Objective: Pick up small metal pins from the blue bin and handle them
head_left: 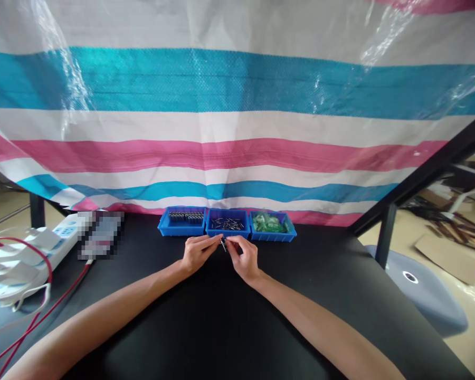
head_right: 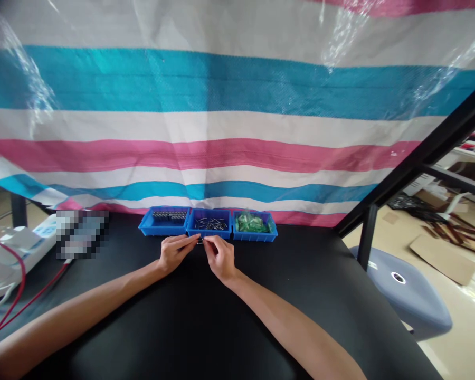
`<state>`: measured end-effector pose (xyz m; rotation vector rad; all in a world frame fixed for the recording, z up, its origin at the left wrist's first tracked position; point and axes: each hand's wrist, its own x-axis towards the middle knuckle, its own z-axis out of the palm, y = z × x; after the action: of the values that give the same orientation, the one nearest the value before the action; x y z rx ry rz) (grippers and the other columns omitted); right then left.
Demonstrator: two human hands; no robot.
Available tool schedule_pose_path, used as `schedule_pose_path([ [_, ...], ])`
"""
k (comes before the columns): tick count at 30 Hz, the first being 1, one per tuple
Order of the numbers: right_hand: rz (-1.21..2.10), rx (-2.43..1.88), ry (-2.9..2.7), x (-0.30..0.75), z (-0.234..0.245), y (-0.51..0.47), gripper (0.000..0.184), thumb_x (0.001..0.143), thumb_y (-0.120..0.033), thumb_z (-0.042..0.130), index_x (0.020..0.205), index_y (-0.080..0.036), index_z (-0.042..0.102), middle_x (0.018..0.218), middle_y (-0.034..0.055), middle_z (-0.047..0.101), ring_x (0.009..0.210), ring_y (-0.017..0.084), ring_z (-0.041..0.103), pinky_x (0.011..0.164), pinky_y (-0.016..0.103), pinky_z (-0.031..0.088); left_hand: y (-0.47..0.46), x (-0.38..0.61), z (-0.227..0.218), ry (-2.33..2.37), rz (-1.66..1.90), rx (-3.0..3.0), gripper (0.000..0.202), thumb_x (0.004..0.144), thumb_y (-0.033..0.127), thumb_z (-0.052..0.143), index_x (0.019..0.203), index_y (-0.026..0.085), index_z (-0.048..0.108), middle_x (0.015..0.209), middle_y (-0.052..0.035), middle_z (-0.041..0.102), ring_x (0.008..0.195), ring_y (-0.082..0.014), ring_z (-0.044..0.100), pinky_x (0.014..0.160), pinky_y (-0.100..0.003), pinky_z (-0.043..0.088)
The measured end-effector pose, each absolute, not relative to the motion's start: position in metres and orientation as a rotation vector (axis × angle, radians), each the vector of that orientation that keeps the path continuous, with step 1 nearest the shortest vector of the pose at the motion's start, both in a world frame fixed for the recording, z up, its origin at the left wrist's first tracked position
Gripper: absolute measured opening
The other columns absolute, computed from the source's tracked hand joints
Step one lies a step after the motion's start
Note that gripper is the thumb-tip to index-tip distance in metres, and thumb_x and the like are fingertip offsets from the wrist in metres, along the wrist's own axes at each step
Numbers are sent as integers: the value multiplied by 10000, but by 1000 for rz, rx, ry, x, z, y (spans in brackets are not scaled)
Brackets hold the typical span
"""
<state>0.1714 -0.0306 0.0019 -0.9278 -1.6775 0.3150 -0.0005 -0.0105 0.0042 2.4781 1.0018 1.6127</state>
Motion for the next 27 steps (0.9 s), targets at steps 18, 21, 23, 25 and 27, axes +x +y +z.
schedule_pose_path([
  [18,378,-945,-1661,173,2,-28,138,887,-228,544,967,-203,654,814,41,694,683,163,664,657,279,553,-14,-2,5,1164,1536,2282,163,852,284,580,778,146,624,572,22,596,482,-65,514,531,-171,430],
  [21,377,-941,-1688,173,1,-28,178,901,-225,519,1021,-214,650,822,41,702,690,169,672,667,286,557,-14,-2,6,1114,1539,2300,150,855,264,574,783,143,625,585,15,592,493,-64,504,542,-174,426],
  [23,393,-937,-1693,173,1,-28,182,903,-216,512,1026,-212,646,822,37,704,682,164,673,667,279,555,-13,-2,7,1084,1535,2304,148,860,261,567,798,143,632,616,3,606,510,-66,506,557,-179,431],
  [25,426,-939,-1683,173,1,-29,171,901,-206,513,1020,-204,635,806,30,702,657,154,669,663,266,550,-13,-2,7,1058,1539,2303,151,863,264,563,809,145,640,635,-5,611,524,-71,507,565,-184,435],
  [27,460,-941,-1676,173,2,-30,159,897,-202,516,1020,-199,617,796,24,699,641,147,663,666,259,544,-13,-2,7,1031,1552,2304,143,861,259,567,823,151,652,644,-9,612,532,-77,509,565,-189,439],
])
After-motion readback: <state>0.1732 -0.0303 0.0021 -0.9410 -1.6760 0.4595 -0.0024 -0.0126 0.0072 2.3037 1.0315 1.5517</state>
